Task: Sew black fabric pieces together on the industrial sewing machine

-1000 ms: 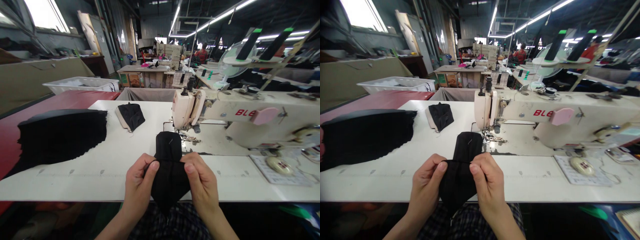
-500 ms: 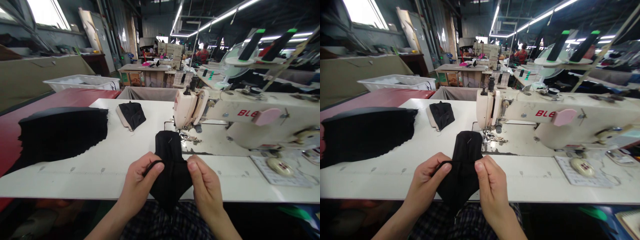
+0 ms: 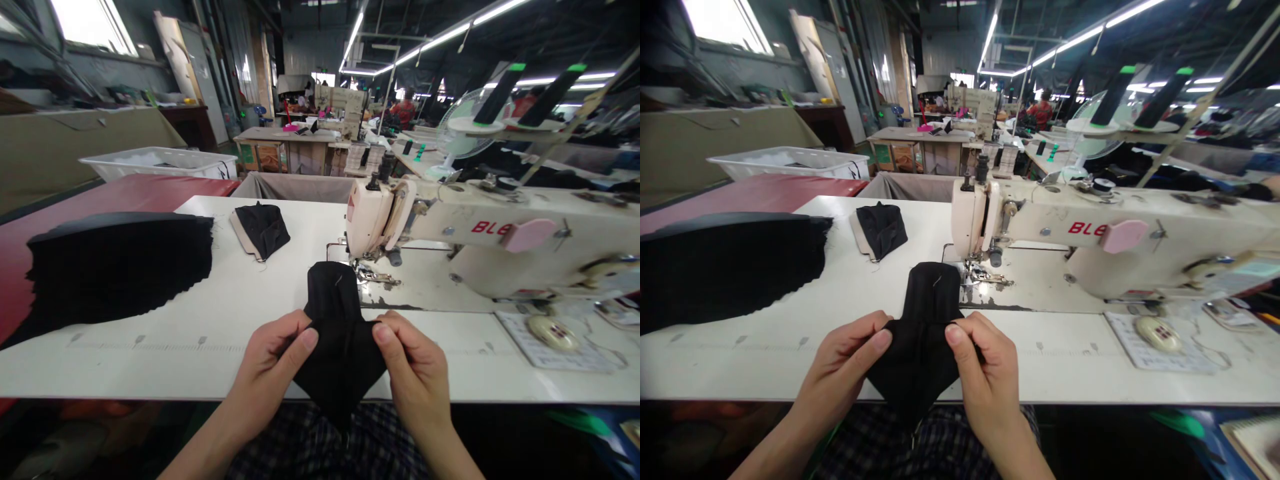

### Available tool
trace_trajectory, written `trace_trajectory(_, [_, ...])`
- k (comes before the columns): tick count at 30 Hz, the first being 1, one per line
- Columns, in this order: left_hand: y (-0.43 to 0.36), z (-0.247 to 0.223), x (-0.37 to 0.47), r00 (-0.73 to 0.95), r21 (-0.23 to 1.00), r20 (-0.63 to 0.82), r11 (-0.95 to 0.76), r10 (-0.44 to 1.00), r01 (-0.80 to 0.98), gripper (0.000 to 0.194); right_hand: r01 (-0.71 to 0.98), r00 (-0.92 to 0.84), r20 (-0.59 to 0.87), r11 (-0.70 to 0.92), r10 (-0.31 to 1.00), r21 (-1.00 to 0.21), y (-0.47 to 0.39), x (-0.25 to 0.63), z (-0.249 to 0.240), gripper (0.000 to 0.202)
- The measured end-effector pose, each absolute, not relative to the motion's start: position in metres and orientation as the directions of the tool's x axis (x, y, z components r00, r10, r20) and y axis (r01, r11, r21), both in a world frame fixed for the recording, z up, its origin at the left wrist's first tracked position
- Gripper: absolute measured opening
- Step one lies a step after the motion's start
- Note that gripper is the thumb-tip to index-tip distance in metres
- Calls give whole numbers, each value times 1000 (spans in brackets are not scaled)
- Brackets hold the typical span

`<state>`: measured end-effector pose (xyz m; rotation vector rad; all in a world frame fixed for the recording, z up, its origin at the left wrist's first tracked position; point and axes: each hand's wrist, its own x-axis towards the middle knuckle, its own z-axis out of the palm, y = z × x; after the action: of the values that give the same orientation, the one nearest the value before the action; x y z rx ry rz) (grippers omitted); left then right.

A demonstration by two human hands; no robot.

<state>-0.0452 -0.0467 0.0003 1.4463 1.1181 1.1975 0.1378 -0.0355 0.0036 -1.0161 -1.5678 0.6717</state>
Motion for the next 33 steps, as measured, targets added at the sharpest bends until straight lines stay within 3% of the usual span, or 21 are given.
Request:
trace_trajectory(5, [-54, -5, -43, 30, 875, 296, -284, 955, 391, 27, 420, -53, 626, 586, 778, -693, -34, 138, 1, 14])
trace_trajectory(8, [-60, 12, -56, 5, 662, 502, -387, 865, 642, 20, 498, -30, 744, 655, 667, -568, -37, 125, -6, 11])
trace_trajectory(11, [-45, 53, -85, 186, 344, 639, -494, 747, 799, 21, 336, 25, 666, 621, 746, -708, -47, 94, -17, 9])
trace_trajectory(13, [-15, 75, -100, 387, 269, 561, -604, 731, 750, 25, 58, -38, 465, 466, 885, -883, -55, 71, -27, 4])
trace_trajectory(14, [6, 78, -101, 482, 281, 441, -627, 757, 727, 28, -68, -82, 347, 342, 934, -937, -58, 63, -32, 7])
trace_trajectory(16, [51, 65, -92, 672, 463, 161, -656, 723, 596, 25, -204, -155, 133, 100, 979, -974, -57, 59, -44, 14])
trace_trajectory(18, [90, 30, -70, 742, 535, 64, -651, 667, 539, 13, -110, -178, 23, 3, 984, -994, -46, 73, -53, 16])
trace_trajectory(20, [116, -9, -45, 739, 582, 45, -619, 672, 527, 12, 202, -154, 97, 128, 983, -971, -27, 102, -59, 12])
trace_trajectory(22, [130, -36, -26, 696, 617, 55, -573, 716, 540, 14, 552, -197, 352, 400, 915, -731, -5, 136, -60, 12])
trace_trajectory(23, [133, -43, -20, 675, 630, 58, -551, 736, 547, 14, 632, -307, 409, 505, 859, -588, 6, 151, -59, 16])
trace_trajectory(26, [140, -44, -13, 644, 647, 39, -510, 764, 567, 10, 604, -603, 401, 723, 689, -335, 33, 183, -52, 23])
trace_trajectory(30, [147, -35, -11, 583, 618, 0, -458, 813, 639, 6, 495, -740, 385, 834, 551, -243, 53, 196, -45, 28])
trace_trajectory(33, [154, -35, -5, 487, 582, -4, -394, 873, 712, 7, 470, -773, 362, 854, 520, -223, 61, 197, -45, 31])
